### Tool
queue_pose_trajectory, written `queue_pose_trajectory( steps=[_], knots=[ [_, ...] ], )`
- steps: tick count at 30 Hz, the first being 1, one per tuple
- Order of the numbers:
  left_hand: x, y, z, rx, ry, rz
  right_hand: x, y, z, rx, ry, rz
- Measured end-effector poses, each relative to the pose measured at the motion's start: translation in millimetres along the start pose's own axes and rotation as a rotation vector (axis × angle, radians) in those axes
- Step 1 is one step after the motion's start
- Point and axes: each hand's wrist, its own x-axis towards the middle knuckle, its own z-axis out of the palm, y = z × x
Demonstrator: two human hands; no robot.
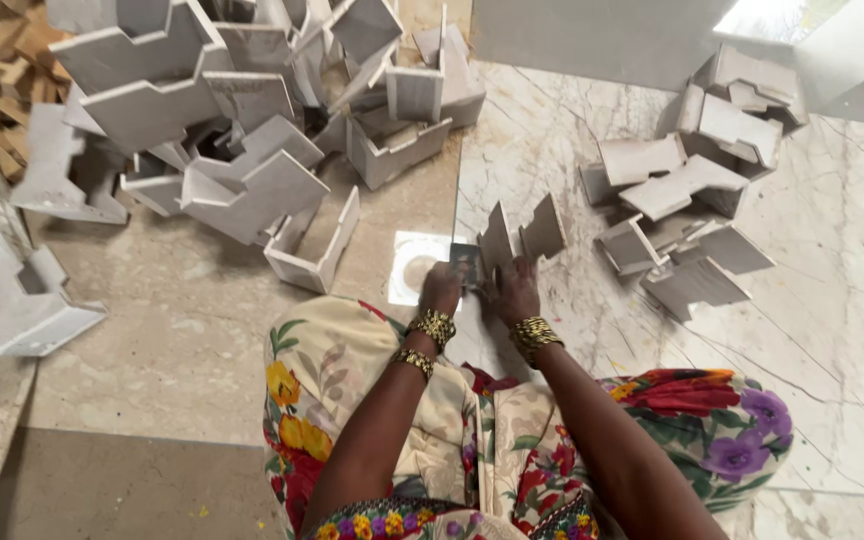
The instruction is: The person sits on the floor among piles of white plaster pieces and sands their edges and surfaces using a small abrasive block held by hand. They pick up one piece at a time, rub the block along its faces and edges, then set the finished piece aside and reach for the next one.
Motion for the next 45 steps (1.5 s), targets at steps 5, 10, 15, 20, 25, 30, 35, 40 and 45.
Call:
queue_pose_trajectory(
  steps=[5, 10, 15, 20, 25, 30, 35, 40, 45],
  knots=[
    [-2, 10, -37, -0.197, 0.469, 0.212, 36, 16, -7, 0.472, -0.259, 0.435],
    [-11, 20, -54, -0.377, 0.469, 0.518, 31, 70, -51, 1.683, -0.423, 0.768],
    [-32, 15, -33, -0.076, 0.323, 0.274, 0, 83, -56, 1.635, -0.418, 1.001],
    [-44, 6, -7, -0.041, 0.375, 0.581, -16, 74, -23, 1.307, -0.349, 0.974],
    [-37, 15, 22, 0.267, 0.189, 0.809, -17, 70, -12, 1.046, -0.382, 0.821],
    [-63, -7, 57, 1.014, 0.138, 1.073, -16, 81, -11, 1.198, -0.495, 0.835],
    [-28, 11, 51, 1.238, -0.143, 0.847, -13, 93, -3, 1.147, -0.592, 0.693],
    [0, 43, 48, 1.083, -0.224, 0.762, -16, 98, 9, 0.923, -0.557, 0.658],
    [-31, 16, 50, 1.383, 0.067, 1.069, -22, 99, 13, 0.701, -0.604, 0.609]
  ],
)
